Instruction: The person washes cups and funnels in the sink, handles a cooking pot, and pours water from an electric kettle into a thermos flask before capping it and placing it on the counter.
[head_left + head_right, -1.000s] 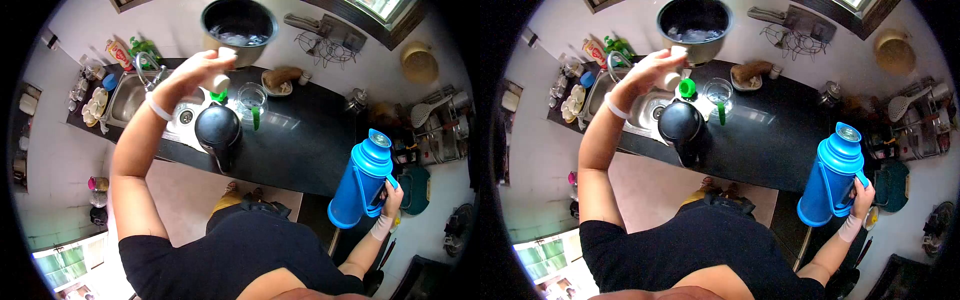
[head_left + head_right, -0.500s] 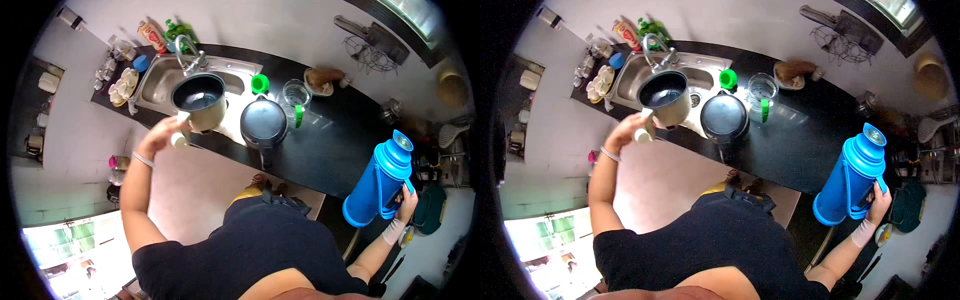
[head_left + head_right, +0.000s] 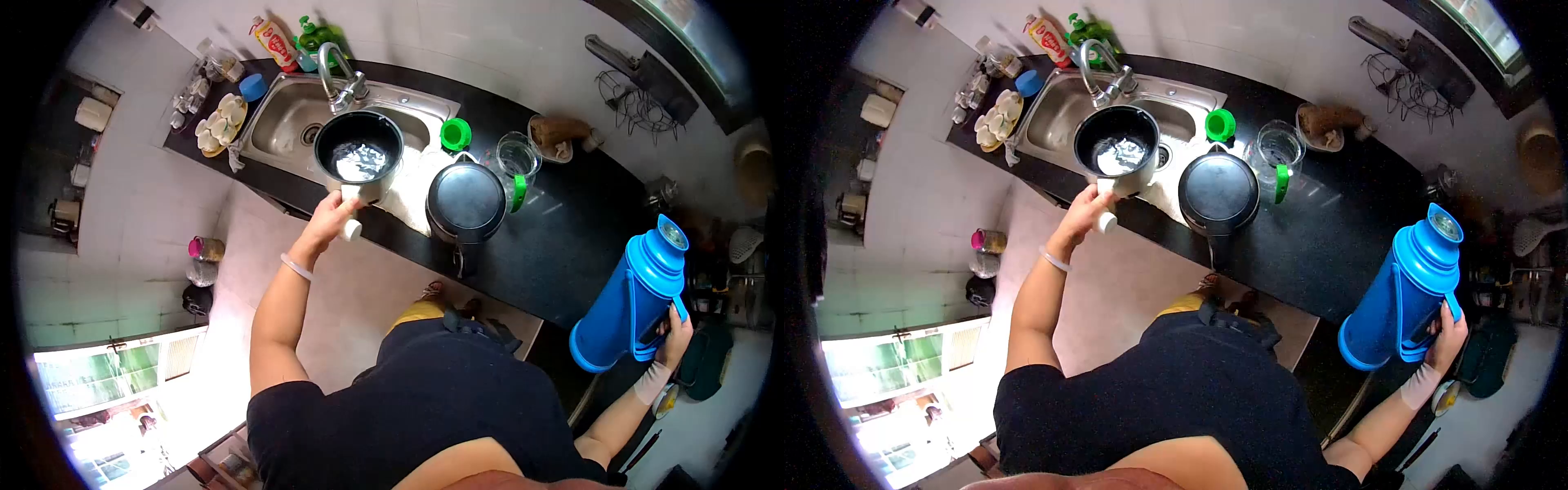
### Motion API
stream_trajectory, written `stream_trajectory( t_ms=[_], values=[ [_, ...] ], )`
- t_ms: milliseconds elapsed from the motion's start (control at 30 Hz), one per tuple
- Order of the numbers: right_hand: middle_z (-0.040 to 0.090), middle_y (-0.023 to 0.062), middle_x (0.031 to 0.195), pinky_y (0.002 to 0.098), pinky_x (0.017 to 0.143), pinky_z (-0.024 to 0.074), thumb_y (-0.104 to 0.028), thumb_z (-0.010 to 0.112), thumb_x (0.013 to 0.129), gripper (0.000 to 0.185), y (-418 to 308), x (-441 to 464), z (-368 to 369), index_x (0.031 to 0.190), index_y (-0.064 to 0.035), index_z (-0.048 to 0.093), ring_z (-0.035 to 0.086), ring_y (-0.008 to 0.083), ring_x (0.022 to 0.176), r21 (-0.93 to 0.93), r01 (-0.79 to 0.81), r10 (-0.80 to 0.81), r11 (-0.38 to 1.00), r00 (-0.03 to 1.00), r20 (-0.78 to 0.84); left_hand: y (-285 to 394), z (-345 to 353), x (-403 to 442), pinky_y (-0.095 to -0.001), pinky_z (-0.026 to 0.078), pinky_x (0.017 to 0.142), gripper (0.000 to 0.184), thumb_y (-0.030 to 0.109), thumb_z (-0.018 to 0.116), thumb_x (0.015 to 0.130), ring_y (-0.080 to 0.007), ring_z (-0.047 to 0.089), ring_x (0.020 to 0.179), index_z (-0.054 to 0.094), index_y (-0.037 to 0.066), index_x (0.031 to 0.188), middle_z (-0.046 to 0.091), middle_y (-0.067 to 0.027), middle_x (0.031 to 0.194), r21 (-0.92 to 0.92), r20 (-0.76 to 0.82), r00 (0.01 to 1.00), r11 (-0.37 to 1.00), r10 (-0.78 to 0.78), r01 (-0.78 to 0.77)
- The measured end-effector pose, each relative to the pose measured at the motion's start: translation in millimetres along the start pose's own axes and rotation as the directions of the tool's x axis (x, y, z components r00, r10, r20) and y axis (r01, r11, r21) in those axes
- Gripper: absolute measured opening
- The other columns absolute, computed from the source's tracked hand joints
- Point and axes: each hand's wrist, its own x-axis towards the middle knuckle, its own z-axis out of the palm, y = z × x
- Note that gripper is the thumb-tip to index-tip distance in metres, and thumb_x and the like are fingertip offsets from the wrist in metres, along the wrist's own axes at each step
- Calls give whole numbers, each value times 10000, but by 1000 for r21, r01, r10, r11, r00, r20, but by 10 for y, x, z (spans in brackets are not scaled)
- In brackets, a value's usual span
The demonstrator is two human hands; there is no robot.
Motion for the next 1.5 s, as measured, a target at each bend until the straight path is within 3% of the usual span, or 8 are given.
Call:
stream_trajectory(
  t_ms=[100,233,467,833,1033,1167,1233,1500],
  values=[
    [437,-31,580,201,435,293,-146,562,844,121,34,-3,16,841,-26,579,386,55,460,-6,18,-18,1000,1000,4,47,-179,98,-370,460,727,407,344,557,831,-225,598,851,520,20,1076,615,-133,902,649,-164,982,760,91,38],
    [441,-32,581,198,436,295,-150,564,845,115,-100,-76,132,832,-37,578,391,52,463,-21,28,-28,999,1000,-1,368,-207,91,-441,452,736,421,400,584,785,-374,582,857,522,17,949,615,-201,897,900,-212,968,412,133,140],
    [446,-34,589,195,437,300,-160,565,847,122,-117,-95,118,797,-48,563,396,47,473,-66,11,-9,998,999,37,319,-168,397,-454,474,612,271,311,562,795,-304,625,736,565,45,847,637,-133,789,999,-31,941,36,337,20],
    [436,-37,581,200,442,307,-169,573,838,144,-28,-108,81,774,-43,546,394,47,473,-47,6,-3,999,999,51,255,181,924,-440,424,500,189,197,503,815,-218,617,762,672,139,877,658,-30,875,829,-74,995,-551,60,95],
    [463,-28,574,207,430,320,-160,589,822,132,78,-49,-3,780,-38,560,404,50,452,-68,19,-14,998,998,63,435,-225,562,-392,459,797,420,372,512,799,-310,586,975,595,17,1009,607,-206,1007,936,-230,973,273,-13,225],
    [466,-24,561,208,423,316,-161,593,817,138,77,-27,0,762,-40,556,403,52,442,-64,13,-10,998,998,57,57,-761,352,-317,465,573,376,374,545,843,-168,566,682,588,10,926,598,-72,795,221,-288,928,927,-235,303],
    [465,-24,553,208,419,312,-159,592,816,138,55,-20,-65,754,-42,553,401,52,441,-77,42,-36,996,997,75,159,-793,-22,-271,449,514,306,334,508,880,-127,554,642,563,45,965,595,-62,818,-55,-189,974,992,-123,115],
    [456,-45,546,193,414,300,-146,603,802,134,-38,21,-162,711,-64,547,402,35,450,-139,121,-102,983,986,135,1590,77,-863,-220,459,604,365,348,451,916,-120,575,692,522,14,1046,592,-65,879,-8,-215,903,924,372,-382]
  ],
)
